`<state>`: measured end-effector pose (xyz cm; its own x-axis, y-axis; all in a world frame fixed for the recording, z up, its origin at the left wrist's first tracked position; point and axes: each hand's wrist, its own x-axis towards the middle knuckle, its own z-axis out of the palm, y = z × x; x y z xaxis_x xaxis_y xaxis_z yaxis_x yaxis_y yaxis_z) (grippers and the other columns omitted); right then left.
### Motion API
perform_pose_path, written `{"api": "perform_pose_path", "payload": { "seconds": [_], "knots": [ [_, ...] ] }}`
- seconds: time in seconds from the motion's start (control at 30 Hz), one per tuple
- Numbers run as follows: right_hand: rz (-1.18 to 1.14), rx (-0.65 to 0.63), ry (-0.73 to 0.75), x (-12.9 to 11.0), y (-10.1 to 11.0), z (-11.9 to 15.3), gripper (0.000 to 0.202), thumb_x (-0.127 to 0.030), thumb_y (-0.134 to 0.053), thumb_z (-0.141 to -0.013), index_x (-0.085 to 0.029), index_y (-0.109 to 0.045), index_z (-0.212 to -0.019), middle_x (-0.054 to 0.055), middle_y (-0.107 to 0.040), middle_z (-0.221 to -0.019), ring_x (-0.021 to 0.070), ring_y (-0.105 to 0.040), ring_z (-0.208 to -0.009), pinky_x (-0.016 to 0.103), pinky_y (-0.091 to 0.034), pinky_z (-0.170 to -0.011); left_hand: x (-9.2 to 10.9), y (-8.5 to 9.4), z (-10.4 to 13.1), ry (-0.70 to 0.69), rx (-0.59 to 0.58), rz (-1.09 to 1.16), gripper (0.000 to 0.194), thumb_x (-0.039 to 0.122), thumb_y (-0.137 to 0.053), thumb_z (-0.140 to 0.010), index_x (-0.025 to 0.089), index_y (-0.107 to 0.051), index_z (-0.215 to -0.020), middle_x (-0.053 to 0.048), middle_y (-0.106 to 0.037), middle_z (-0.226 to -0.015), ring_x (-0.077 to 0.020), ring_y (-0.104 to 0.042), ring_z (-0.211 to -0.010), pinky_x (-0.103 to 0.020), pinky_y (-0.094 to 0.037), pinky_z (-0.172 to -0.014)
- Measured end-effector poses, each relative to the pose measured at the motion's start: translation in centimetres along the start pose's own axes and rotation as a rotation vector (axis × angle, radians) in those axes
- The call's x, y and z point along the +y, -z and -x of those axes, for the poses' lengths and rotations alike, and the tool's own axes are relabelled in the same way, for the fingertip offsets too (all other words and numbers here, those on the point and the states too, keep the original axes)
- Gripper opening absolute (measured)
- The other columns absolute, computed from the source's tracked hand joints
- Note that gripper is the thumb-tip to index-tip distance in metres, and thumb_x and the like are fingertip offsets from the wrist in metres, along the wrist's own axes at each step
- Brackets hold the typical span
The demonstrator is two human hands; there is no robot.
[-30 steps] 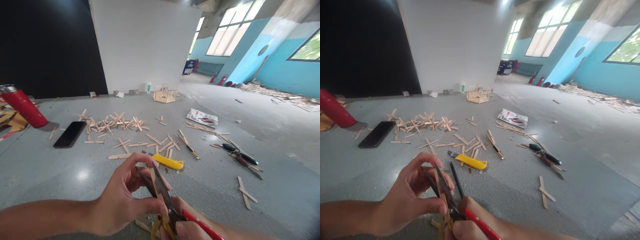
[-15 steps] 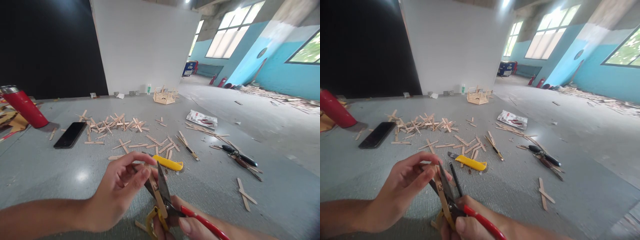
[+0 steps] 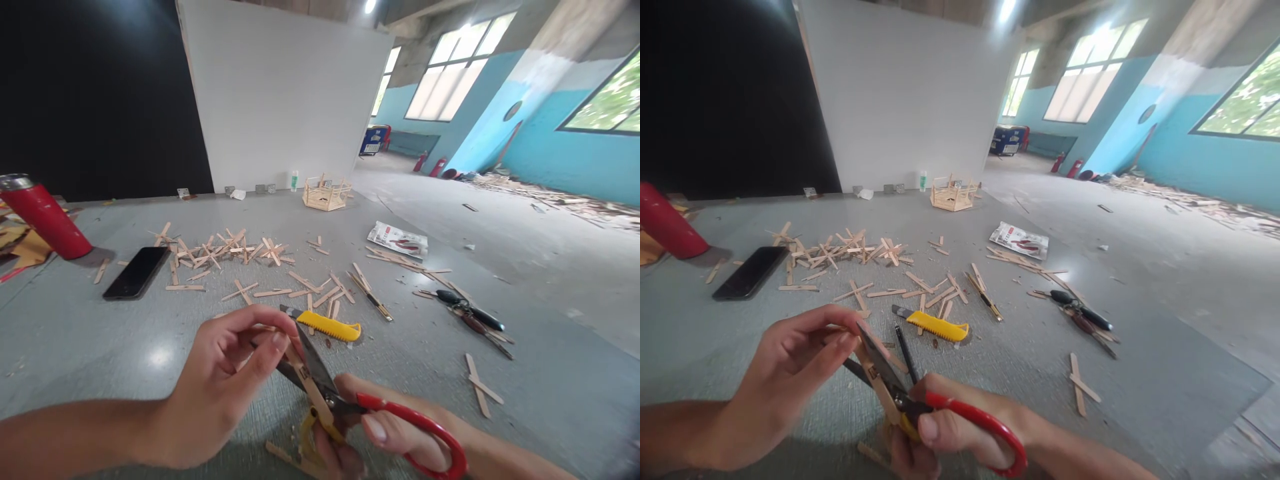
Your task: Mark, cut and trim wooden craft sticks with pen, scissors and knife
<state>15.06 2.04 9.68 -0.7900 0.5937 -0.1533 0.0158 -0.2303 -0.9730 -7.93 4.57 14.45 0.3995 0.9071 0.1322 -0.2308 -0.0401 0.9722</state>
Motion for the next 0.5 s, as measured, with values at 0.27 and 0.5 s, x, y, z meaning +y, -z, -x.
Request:
{"api": "perform_pose_path", "payload": {
  "seconds": [0.27, 0.5],
  "knots": [
    [0.346, -0.086, 0.035, -1.8, 1.3, -0.6, 0.080, -0.091, -0.039, -0.081, -0.014, -0.060, -0.092, 0.005, -0.054, -0.082, 0.0164, -0.048, -0.071, 0.031, -0.045, -0.068, 0.5, 0.5, -0.5, 0.042, -0.042, 0.010, 0.013, 0.031, -0.067, -0.099, 0.019, -0.071, -0.098, -0.002, -0.079, -0.082, -0.0122, -0.072, -0.073, -0.019, -0.059, -0.072],
    [0.586, -0.170, 0.032, -2.3, 0.7, -0.5, 0.093, -0.091, -0.021, -0.085, -0.011, -0.067, -0.096, 0.005, -0.055, -0.078, 0.0160, -0.050, -0.066, 0.027, -0.041, -0.060, 2.5, 2.5, -2.6, -0.031, -0.001, -0.048, 0.018, 0.036, -0.069, -0.098, 0.018, -0.067, -0.102, -0.006, -0.079, -0.084, -0.0178, -0.073, -0.078, -0.030, -0.058, -0.080]
  ]
}}
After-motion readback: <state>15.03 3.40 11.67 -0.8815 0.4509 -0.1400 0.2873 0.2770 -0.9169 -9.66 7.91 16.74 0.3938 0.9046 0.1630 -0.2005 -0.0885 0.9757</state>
